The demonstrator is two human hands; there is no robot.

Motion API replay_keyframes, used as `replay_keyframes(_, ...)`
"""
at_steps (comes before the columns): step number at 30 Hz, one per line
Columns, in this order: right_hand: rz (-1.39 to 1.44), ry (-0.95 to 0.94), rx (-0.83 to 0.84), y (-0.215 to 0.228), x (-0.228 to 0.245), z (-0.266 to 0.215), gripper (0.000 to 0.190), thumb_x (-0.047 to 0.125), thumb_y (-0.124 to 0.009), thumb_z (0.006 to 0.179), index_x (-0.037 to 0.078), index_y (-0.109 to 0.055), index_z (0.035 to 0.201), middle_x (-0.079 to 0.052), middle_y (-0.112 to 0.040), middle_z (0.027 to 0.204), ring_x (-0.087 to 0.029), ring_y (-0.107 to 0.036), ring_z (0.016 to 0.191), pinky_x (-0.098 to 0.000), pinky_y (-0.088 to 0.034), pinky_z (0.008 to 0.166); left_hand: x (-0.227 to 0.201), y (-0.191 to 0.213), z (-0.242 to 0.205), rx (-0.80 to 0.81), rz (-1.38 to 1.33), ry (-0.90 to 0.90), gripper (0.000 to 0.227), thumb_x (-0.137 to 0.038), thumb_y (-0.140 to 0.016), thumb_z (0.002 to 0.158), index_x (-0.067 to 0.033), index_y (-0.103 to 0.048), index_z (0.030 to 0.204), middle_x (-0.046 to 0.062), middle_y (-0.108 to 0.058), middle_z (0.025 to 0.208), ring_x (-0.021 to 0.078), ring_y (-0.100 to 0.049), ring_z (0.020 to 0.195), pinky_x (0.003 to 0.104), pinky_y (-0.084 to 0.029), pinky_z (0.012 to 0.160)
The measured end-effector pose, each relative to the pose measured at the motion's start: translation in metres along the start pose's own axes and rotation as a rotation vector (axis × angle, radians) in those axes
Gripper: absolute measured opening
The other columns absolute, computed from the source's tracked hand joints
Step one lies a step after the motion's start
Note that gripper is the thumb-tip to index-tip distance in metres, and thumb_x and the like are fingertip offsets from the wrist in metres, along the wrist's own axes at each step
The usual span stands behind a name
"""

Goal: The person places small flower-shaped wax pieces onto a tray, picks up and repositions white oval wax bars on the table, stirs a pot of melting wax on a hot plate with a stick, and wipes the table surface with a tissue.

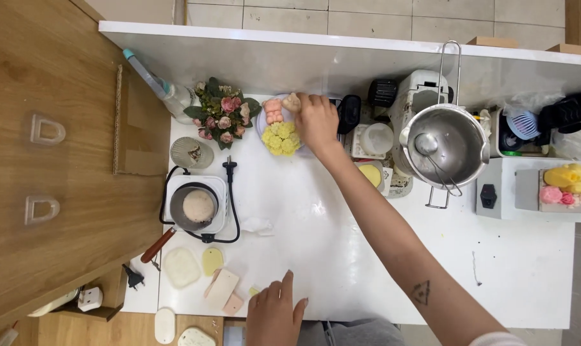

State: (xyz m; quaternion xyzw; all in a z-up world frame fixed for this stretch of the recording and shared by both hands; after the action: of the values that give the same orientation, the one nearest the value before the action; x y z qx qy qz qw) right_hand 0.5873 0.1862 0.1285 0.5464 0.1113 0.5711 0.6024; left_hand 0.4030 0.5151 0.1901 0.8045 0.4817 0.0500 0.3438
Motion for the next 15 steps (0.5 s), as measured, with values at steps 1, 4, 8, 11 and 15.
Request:
replay_keyframes(1,0.000,-0.010,-0.006,-0.019,-0.002,0.004,0.045,0.006,-0.073,0.076,0.009,-0.069,0.121,-0.011,-0.071,0.108,-0.033,-0.065,0.103,-0.0445,-0.053,0.084,0.011,-0.017,0.005,0.003,0.011,-0.003,0.068,-0.042,-0.058,0.099,-0.0108,-0.037,0.155,0.013,-0.059,0.123,0.0298,-0.057,0.120,0.048,-0.039,0.106)
replay_keyframes(4,-0.198,-0.059,0.012,-0.067,-0.014,0.012,0.042,0.021,-0.079,0.074,0.010,-0.067,0.114,-0.013,-0.070,0.098,-0.033,-0.065,0.096,-0.0481,-0.051,0.080,0.052,-0.067,0.023,-0.018,0.023,-0.012,0.072,-0.048,-0.060,0.096,-0.0134,-0.038,0.155,0.011,-0.060,0.128,0.0300,-0.060,0.115,0.049,-0.044,0.100)
replay_keyframes(8,-0.157,-0.077,0.042,-0.085,-0.037,0.006,0.041,0.022,-0.077,0.077,0.010,-0.063,0.114,-0.012,-0.071,0.100,-0.032,-0.066,0.099,-0.0485,-0.050,0.085,0.121,-0.161,0.060,0.028,0.022,-0.059,0.078,-0.050,-0.065,0.091,-0.0101,-0.040,0.154,0.018,-0.064,0.121,0.0311,-0.070,0.106,0.048,-0.055,0.093)
replay_keyframes(11,-0.101,-0.079,-0.001,-0.082,-0.032,0.011,0.041,0.022,-0.077,0.077,0.011,-0.064,0.115,-0.011,-0.071,0.099,-0.032,-0.066,0.100,-0.0489,-0.050,0.091,0.154,-0.192,0.084,-0.021,-0.034,-0.111,0.080,-0.045,-0.071,0.088,-0.0009,-0.042,0.149,0.025,-0.064,0.121,0.0352,-0.072,0.105,0.047,-0.059,0.092)
replay_keyframes(15,-0.038,-0.044,-0.074,-0.059,-0.017,0.011,0.044,0.022,-0.077,0.078,0.012,-0.063,0.118,-0.011,-0.069,0.103,-0.031,-0.063,0.105,-0.0467,-0.049,0.099,0.164,-0.188,0.091,-0.045,-0.122,-0.101,0.080,-0.034,-0.076,0.085,0.0060,-0.042,0.146,0.029,-0.064,0.115,0.0376,-0.072,0.109,0.046,-0.059,0.095)
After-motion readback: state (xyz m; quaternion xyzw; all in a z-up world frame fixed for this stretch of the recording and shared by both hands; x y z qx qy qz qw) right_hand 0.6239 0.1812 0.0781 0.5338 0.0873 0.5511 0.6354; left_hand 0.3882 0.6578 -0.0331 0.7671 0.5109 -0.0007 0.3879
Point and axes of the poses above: each hand's wrist, its own z-axis towards the middle knuckle, its own y-axis out of the back of the hand, x = y × z, the point moved 7 cm from there along z, towards the middle knuckle
